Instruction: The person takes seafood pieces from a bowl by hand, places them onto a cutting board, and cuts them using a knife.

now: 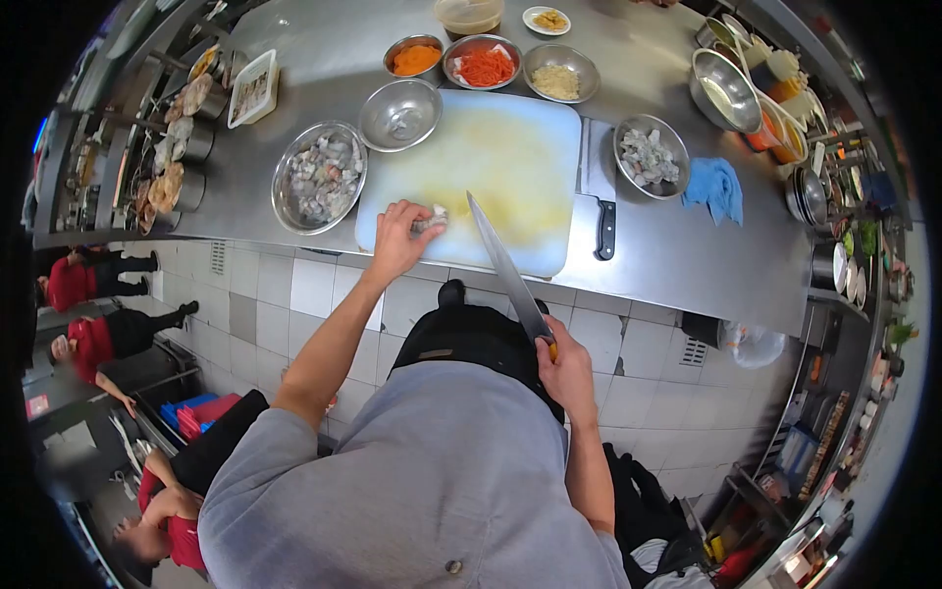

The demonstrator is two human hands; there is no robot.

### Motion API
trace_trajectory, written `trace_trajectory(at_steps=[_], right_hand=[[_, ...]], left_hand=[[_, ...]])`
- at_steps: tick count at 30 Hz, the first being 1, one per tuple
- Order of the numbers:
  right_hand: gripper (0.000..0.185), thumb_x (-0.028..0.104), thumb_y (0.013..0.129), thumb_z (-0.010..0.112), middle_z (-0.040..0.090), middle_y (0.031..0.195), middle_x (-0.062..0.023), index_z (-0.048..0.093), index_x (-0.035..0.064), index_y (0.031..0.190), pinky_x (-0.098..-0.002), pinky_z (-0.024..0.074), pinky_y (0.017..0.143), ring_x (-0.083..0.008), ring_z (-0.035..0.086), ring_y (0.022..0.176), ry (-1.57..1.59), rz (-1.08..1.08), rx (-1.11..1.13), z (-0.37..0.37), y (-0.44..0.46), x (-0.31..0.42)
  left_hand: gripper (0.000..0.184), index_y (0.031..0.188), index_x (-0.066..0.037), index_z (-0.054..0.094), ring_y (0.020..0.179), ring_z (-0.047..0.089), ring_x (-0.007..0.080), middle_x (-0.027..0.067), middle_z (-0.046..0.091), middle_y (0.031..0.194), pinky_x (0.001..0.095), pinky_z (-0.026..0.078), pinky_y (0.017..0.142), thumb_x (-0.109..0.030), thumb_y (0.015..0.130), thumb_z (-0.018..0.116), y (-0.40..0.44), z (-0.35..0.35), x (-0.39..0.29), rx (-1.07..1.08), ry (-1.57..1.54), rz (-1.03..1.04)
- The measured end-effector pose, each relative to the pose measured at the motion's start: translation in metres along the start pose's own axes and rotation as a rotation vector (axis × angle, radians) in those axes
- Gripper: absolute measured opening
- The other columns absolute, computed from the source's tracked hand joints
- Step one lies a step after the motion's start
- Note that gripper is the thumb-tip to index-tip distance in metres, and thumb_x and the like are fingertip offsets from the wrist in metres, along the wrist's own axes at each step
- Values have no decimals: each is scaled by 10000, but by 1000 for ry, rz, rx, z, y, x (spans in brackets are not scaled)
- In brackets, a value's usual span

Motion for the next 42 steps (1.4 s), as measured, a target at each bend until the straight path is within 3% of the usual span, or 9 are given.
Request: trace_trajectory(at_steps=[4, 7, 13, 17, 22, 31, 38, 42], right_hand=[[378, 53, 977, 697, 767, 1031, -240, 666, 70, 1354, -472, 592, 758, -456, 744, 884, -126, -102, 14, 7, 13, 16], [361, 51, 977, 686, 766, 1060, -210, 657, 74, 1336, -486, 594, 724, -432, 738, 823, -257, -356, -65, 13, 20, 35], [315, 52, 992, 644, 721, 1022, -197, 637, 82, 1305, -541, 558, 700, -448, 702, 795, -459, -353, 45, 25, 33, 53], [404, 22, 927, 671, 703, 1003, -161, 629, 76, 1326, -501, 580, 724, -389, 720, 869, -607, -355, 99, 14, 24, 67], [426, 13, 896, 677, 695, 1023, -159, 617, 70, 1314, -503, 586, 727, -377, 719, 882, -703, -340, 146, 6, 18, 77], [404, 0, 931, 619, 680, 1015, -194, 600, 75, 1328, -545, 571, 730, -443, 702, 884, -666, -390, 149, 64, 73, 76], [297, 37, 980, 619, 684, 1031, -202, 625, 83, 1274, -557, 553, 738, -452, 695, 899, -599, -262, 151, -13, 13, 5], [260, 55, 992, 618, 682, 997, -168, 636, 115, 1244, -527, 564, 716, -423, 709, 872, -565, -196, 124, -28, -9, -22]], left_hand=[[409, 1154, -104, 746, 1078, 640, 269, 60, 687, 1071, 424, 454, 934, -309, 841, 911, -17, -11, -2, -57, -13, -28], [376, 1158, -108, 739, 1116, 618, 291, 58, 685, 1107, 446, 447, 943, -262, 850, 888, -23, -12, 13, -74, -128, -71], [232, 1056, -86, 767, 1050, 630, 302, 60, 707, 1065, 449, 474, 925, -181, 861, 852, -18, -7, 10, -93, -154, -66], [182, 993, -78, 773, 1033, 625, 306, 53, 715, 1044, 456, 480, 905, -171, 857, 850, -18, -5, 10, -105, -154, -98], [198, 1014, -95, 769, 1114, 606, 294, 39, 689, 1077, 461, 453, 953, -165, 846, 846, -20, 4, 15, -87, -180, -130], [193, 1010, -80, 745, 1075, 610, 313, 62, 690, 1078, 456, 463, 934, -133, 850, 838, -23, 0, 10, -82, -168, -113], [268, 1127, -77, 714, 1050, 663, 374, 126, 694, 1110, 485, 537, 907, -82, 871, 793, -16, -12, -1, -63, -135, -29], [337, 1168, -90, 693, 1058, 675, 397, 150, 673, 1141, 497, 554, 921, -33, 839, 736, 6, -8, -31, 121, -33, 125]])
Point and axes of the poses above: each hand's wrist, its own y-axis towards the middle knuckle, its own z-axis out of the palm, x = y × z, the point moved 7 cm from there along y, towards the middle knuckle
